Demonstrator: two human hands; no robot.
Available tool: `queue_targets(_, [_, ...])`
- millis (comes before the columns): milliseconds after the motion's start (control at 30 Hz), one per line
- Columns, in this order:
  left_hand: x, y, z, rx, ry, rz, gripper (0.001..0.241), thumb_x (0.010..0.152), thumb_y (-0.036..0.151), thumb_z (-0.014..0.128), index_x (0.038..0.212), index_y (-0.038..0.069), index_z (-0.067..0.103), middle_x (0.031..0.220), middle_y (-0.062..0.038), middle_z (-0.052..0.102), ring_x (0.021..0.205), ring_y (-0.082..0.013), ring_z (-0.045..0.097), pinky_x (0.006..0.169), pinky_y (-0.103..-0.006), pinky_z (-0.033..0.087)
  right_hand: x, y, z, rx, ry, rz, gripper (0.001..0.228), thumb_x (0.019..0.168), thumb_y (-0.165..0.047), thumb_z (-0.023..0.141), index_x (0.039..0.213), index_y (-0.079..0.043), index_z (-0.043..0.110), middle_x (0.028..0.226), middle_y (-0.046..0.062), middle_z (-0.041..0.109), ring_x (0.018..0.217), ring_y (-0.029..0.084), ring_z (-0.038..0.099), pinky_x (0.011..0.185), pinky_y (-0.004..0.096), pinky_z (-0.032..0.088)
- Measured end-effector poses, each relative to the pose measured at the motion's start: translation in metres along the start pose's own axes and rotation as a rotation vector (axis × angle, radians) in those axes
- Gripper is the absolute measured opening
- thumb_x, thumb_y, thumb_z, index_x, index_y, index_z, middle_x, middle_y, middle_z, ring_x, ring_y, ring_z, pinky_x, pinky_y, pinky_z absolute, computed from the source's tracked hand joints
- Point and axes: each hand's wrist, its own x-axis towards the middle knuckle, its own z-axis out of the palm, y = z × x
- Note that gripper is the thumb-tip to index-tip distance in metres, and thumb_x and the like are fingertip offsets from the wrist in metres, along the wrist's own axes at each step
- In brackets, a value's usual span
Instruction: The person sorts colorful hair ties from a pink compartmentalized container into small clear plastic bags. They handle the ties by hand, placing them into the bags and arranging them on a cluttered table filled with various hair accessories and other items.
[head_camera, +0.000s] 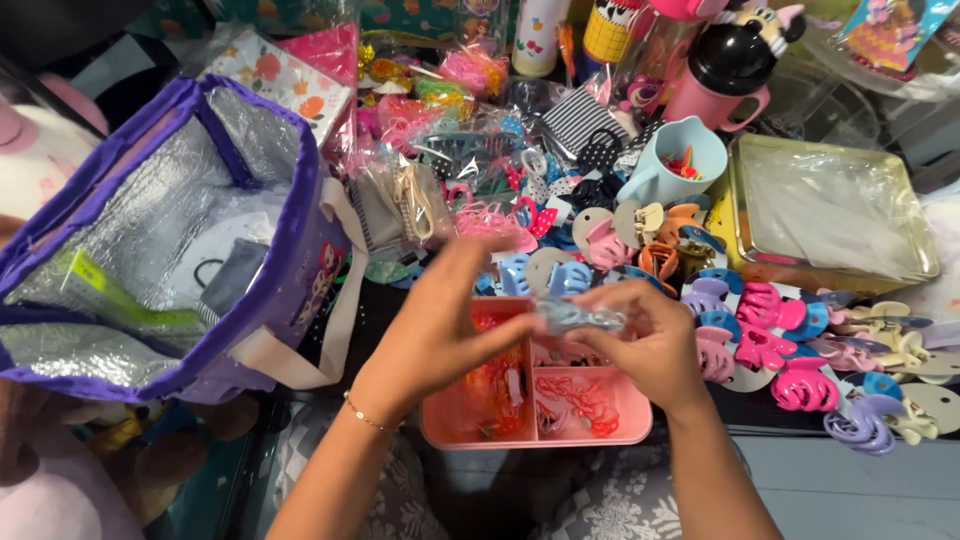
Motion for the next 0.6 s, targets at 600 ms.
queue_targets(600, [0.045, -0.123, 0.021, -0.186, 0.104, -0.161, 0.021, 0.089, 0.010, 0.075, 0.109, 0.004, 0.072, 0.095, -0.014, 0.074, 0.080, -0.0269, 0.077, 0.059, -0.0323, 0.062, 0.122, -0.045, 0.019, -0.730, -0.146, -0.629, 0.045, 0.085, -0.020, 0.082, 0.127, -0.010, 0.068, 0.105, 0.006, 0.068, 0.095, 0.028, 0.065, 0.080, 0.039, 0.046])
